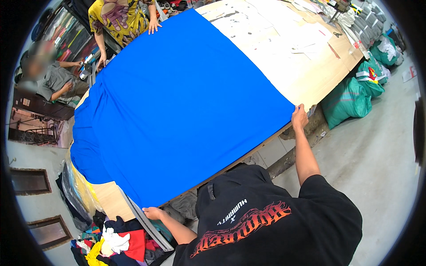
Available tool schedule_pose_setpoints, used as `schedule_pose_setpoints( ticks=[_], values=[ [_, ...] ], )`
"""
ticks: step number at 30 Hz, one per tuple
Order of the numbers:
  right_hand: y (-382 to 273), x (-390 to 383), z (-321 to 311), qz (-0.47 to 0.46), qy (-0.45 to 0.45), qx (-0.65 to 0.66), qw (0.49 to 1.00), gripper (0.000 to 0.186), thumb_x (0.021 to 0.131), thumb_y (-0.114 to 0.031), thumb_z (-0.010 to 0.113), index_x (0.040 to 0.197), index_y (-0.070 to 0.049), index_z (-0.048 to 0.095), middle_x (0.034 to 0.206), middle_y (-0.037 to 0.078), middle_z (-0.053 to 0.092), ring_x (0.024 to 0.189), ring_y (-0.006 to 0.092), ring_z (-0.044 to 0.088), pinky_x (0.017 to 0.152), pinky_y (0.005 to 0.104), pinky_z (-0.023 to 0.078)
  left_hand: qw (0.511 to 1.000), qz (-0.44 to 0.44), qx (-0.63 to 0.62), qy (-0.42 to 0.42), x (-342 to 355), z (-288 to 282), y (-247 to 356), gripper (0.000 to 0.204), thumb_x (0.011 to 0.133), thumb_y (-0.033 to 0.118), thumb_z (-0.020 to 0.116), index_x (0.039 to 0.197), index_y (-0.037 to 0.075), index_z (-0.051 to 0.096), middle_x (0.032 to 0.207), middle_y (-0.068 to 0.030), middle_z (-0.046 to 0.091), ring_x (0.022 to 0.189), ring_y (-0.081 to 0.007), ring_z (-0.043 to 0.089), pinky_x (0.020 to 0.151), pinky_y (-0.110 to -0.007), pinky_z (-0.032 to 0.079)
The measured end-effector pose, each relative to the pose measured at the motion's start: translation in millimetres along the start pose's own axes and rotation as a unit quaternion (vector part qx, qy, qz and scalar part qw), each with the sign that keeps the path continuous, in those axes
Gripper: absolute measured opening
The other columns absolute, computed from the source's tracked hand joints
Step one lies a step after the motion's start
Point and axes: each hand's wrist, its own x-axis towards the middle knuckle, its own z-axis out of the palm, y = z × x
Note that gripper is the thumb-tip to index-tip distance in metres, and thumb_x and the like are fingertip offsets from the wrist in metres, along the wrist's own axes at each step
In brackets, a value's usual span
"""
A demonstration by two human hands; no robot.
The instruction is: The person and a coworker repeatedly spread and smooth a large blue fabric on a table. The person uses a long metal ruler to align the fabric, and the coworker uses a cutting tool to trim the fabric along the ruler's edge. This process is repeated multiple times throughout the video.
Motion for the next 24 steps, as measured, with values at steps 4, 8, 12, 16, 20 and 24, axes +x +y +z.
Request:
schedule_pose_setpoints(
  ticks=[4,8,12,16,20,24],
  values=[
    [-0.7,-3.2,3.0,-0.005,-0.015,-0.007,1.0,0.023,0.107,-0.033,0.056,0.11,-0.011,0.059,0.096,0.021,0.075,0.093,0.0456,0.071,0.076,0.0578,0.053,0.998,-0.01,0.049,-0.044,11.7,-1.3,-11.6,0.06,0.11,0.038,0.041,0.114,-0.014,0.069,0.119,-0.0333,0.07,0.109,-0.0518,0.065,0.097,-0.056,0.049],
    [-0.8,-4.5,9.1,-0.008,-0.018,-0.004,1.0,0.023,0.105,-0.032,0.058,0.109,-0.009,0.06,0.103,0.019,0.074,0.098,0.0439,0.069,0.082,0.0567,0.052,0.995,-0.069,0.065,-0.038,-3.7,-1.7,-5.0,0.05,0.109,0.037,0.045,0.12,-0.007,0.067,0.117,-0.0279,0.071,0.108,-0.047,0.067,0.096,-0.055,0.049],
    [-27.5,-22.8,-10.1,-0.054,0.059,-0.069,0.994,0.025,0.105,-0.03,0.057,0.117,-0.008,0.063,0.13,0.017,0.065,0.122,0.0372,0.059,0.101,0.054,0.045,0.995,0.062,0.054,0.062,-37.0,-11.7,39.6,0.039,0.109,0.032,0.05,0.127,0.0,0.062,0.116,-0.0227,0.07,0.105,-0.0407,0.066,0.093,-0.052,0.049],
    [-65.4,-38.2,9.2,-0.208,0.093,-0.012,0.974,0.035,0.106,-0.028,0.054,0.134,-0.009,0.061,0.146,0.018,0.054,0.136,0.0366,0.048,0.114,0.0545,0.035,0.959,0.255,-0.101,-0.069,-82.1,17.9,86.3,0.037,0.108,0.026,0.054,0.128,-0.004,0.06,0.125,-0.0225,0.062,0.103,-0.0361,0.063,0.092,-0.045,0.051],
    [-109.9,-75.1,25.9,-0.283,-0.047,0.014,0.958,0.051,0.11,-0.034,0.046,0.158,-0.018,0.043,0.165,0.021,0.034,0.155,0.0392,0.029,0.126,0.0569,0.021,0.912,0.368,0.003,-0.18,-146.2,39.1,125.7,0.049,0.11,0.033,0.048,0.147,0.0,0.051,0.148,-0.0237,0.053,0.138,-0.0407,0.048,0.117,-0.051,0.035],
    [-109.7,-75.2,31.4,-0.232,-0.066,-0.05,0.969,0.056,0.112,-0.039,0.039,0.165,-0.025,0.032,0.172,0.018,0.022,0.16,0.0355,0.018,0.129,0.0565,0.01,0.9,0.375,0.154,-0.16,-169.1,59.4,121.0,0.054,0.113,0.039,0.038,0.157,0.007,0.042,0.164,-0.0198,0.038,0.153,-0.0381,0.033,0.123,-0.054,0.026]
  ],
)
